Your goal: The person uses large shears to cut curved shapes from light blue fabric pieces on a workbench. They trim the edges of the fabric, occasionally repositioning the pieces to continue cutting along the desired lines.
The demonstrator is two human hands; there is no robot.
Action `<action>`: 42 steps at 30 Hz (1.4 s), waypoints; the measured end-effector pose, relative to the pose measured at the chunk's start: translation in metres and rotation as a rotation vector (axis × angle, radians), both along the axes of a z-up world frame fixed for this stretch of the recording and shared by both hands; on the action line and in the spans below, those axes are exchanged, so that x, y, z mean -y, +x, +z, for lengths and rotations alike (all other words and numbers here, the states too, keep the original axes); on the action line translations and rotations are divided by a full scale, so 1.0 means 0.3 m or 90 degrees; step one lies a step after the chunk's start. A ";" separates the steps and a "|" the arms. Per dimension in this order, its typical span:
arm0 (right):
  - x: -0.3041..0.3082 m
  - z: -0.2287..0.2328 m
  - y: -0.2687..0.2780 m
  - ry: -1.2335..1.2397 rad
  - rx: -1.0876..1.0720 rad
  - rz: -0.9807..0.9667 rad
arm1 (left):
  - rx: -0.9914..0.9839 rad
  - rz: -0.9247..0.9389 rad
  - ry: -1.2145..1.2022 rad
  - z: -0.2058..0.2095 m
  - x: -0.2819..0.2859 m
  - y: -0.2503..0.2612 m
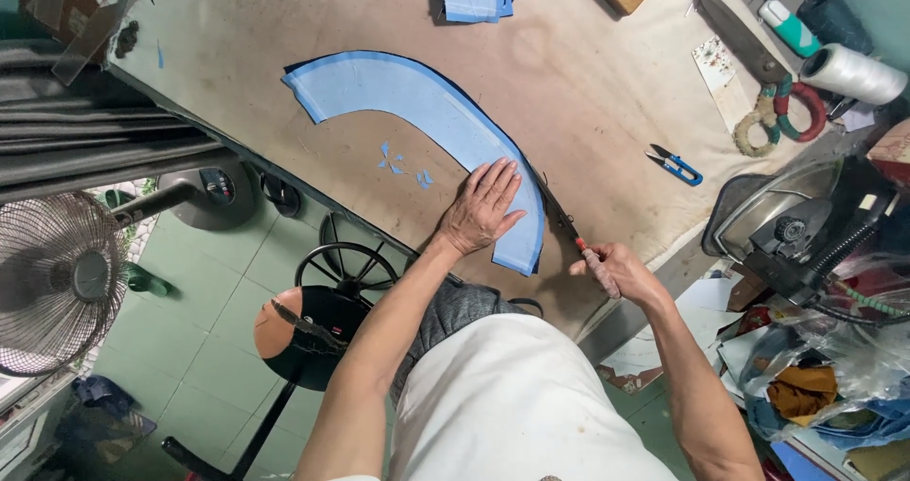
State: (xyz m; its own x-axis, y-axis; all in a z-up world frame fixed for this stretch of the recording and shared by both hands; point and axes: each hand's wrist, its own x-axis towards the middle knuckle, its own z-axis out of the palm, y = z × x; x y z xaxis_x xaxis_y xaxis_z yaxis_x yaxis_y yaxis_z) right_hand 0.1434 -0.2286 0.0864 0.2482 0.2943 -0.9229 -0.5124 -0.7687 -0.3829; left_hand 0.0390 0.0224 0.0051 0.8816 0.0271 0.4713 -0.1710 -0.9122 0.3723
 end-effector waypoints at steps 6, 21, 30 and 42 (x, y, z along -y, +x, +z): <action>-0.051 -0.010 0.033 0.013 -0.021 0.074 | -0.001 -0.001 0.003 -0.006 -0.002 0.000; -0.065 -0.009 0.077 -0.014 0.006 0.115 | 0.042 0.016 -0.040 0.007 -0.008 0.008; -0.146 0.105 0.130 0.002 0.019 0.187 | 0.054 0.190 0.031 -0.048 -0.158 0.059; -0.119 0.006 0.109 0.013 0.034 0.157 | 0.060 0.188 0.015 -0.021 -0.151 0.074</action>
